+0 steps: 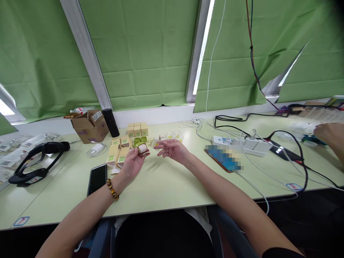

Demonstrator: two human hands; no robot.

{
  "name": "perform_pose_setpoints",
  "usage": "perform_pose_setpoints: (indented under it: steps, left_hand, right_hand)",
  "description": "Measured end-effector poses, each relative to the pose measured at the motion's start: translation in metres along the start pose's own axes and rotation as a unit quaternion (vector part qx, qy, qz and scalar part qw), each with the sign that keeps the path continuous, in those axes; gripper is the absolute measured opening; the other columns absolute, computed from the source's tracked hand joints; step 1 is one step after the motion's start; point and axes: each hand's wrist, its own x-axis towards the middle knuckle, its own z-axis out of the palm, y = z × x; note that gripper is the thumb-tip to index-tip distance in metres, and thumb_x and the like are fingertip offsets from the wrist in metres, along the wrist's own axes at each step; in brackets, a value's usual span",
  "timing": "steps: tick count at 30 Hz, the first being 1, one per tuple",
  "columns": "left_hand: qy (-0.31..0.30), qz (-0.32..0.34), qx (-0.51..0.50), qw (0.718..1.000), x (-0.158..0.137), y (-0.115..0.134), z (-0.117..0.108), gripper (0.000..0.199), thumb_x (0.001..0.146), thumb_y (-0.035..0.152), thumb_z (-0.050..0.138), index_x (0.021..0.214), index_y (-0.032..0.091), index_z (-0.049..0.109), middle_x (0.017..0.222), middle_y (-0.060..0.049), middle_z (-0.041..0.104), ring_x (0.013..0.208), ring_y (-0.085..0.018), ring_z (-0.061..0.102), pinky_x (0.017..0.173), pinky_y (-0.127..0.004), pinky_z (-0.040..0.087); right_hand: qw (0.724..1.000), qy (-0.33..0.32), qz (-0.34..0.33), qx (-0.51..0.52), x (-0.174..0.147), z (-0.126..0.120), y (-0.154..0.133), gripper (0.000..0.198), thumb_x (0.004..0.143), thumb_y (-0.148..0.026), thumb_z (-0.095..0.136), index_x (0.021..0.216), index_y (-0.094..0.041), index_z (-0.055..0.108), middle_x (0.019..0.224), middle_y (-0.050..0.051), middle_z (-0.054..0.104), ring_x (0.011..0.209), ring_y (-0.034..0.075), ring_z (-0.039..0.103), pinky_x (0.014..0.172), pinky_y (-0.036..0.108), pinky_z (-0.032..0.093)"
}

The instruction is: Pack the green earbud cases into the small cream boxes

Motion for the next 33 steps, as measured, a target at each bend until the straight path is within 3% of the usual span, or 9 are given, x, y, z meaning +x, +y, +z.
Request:
perform_pose_setpoints:
  steps: [3, 7, 13, 20, 25, 30, 33]
  left_hand:
    - [0.003, 0.003, -0.003, 1.000, 0.000, 0.000, 0.000, 0.017, 0.087, 0.030, 0.079, 0.093, 0.015, 0.072, 0.118, -0.010, 0.073, 0.101, -0.022, 0.070, 0.100, -0.042, 0.053]
    - [0.004, 0.007, -0.002, 1.000, 0.000, -0.001, 0.000, 0.016, 0.088, 0.030, 0.078, 0.092, 0.016, 0.072, 0.116, -0.009, 0.074, 0.101, -0.021, 0.071, 0.101, -0.042, 0.053]
    - [-0.001, 0.009, 0.000, 1.000, 0.000, -0.001, 0.001, 0.014, 0.088, 0.030, 0.077, 0.092, 0.017, 0.072, 0.117, -0.009, 0.073, 0.101, -0.021, 0.070, 0.101, -0.042, 0.053]
    - [-0.005, 0.012, 0.001, 1.000, -0.001, -0.001, 0.002, 0.014, 0.088, 0.030, 0.078, 0.091, 0.017, 0.072, 0.115, -0.008, 0.073, 0.102, -0.020, 0.069, 0.101, -0.041, 0.053]
    - [-0.008, 0.016, 0.000, 1.000, 0.000, -0.003, 0.000, 0.014, 0.089, 0.030, 0.077, 0.092, 0.017, 0.073, 0.114, -0.008, 0.074, 0.101, -0.020, 0.069, 0.102, -0.041, 0.053]
    - [-0.010, 0.021, 0.004, 1.000, 0.001, -0.003, -0.002, 0.015, 0.089, 0.031, 0.078, 0.091, 0.017, 0.073, 0.110, -0.007, 0.074, 0.101, -0.020, 0.070, 0.102, -0.039, 0.053]
    - [-0.006, 0.022, 0.005, 1.000, 0.001, -0.003, -0.002, 0.016, 0.088, 0.031, 0.079, 0.091, 0.017, 0.073, 0.110, -0.008, 0.074, 0.100, -0.020, 0.070, 0.100, -0.038, 0.054]
  right_hand:
    - [1.000, 0.018, -0.014, -0.015, 0.002, -0.002, 0.005, 0.022, 0.082, -0.027, 0.080, 0.097, -0.012, 0.074, 0.086, 0.011, 0.081, 0.065, 0.019, 0.077, 0.054, 0.024, 0.057]
    - [0.999, -0.003, -0.049, 0.001, 0.003, 0.001, 0.010, 0.030, 0.081, -0.041, 0.085, 0.084, -0.017, 0.068, 0.063, 0.000, 0.068, 0.061, 0.017, 0.072, 0.054, 0.025, 0.056]
    - [0.995, -0.074, -0.072, 0.016, -0.002, 0.010, 0.011, 0.040, 0.081, -0.052, 0.084, 0.085, -0.020, 0.059, 0.079, 0.001, 0.067, 0.073, 0.019, 0.070, 0.055, 0.028, 0.057]
    - [0.982, -0.125, -0.131, -0.052, -0.002, 0.009, 0.019, 0.038, 0.085, -0.053, 0.077, 0.094, -0.021, 0.060, 0.087, 0.004, 0.065, 0.078, 0.021, 0.068, 0.062, 0.033, 0.055]
    - [0.958, -0.090, -0.217, -0.162, -0.004, 0.008, 0.027, 0.037, 0.088, -0.055, 0.072, 0.096, -0.020, 0.066, 0.091, 0.007, 0.063, 0.082, 0.022, 0.064, 0.069, 0.036, 0.055]
    - [0.900, -0.038, -0.301, -0.312, -0.012, 0.009, 0.030, 0.040, 0.091, -0.062, 0.064, 0.099, -0.024, 0.070, 0.101, 0.010, 0.062, 0.094, 0.026, 0.060, 0.088, 0.044, 0.055]
    - [0.904, -0.021, -0.310, -0.293, -0.012, 0.011, 0.031, 0.041, 0.089, -0.064, 0.064, 0.097, -0.024, 0.069, 0.104, 0.011, 0.062, 0.098, 0.028, 0.060, 0.090, 0.046, 0.055]
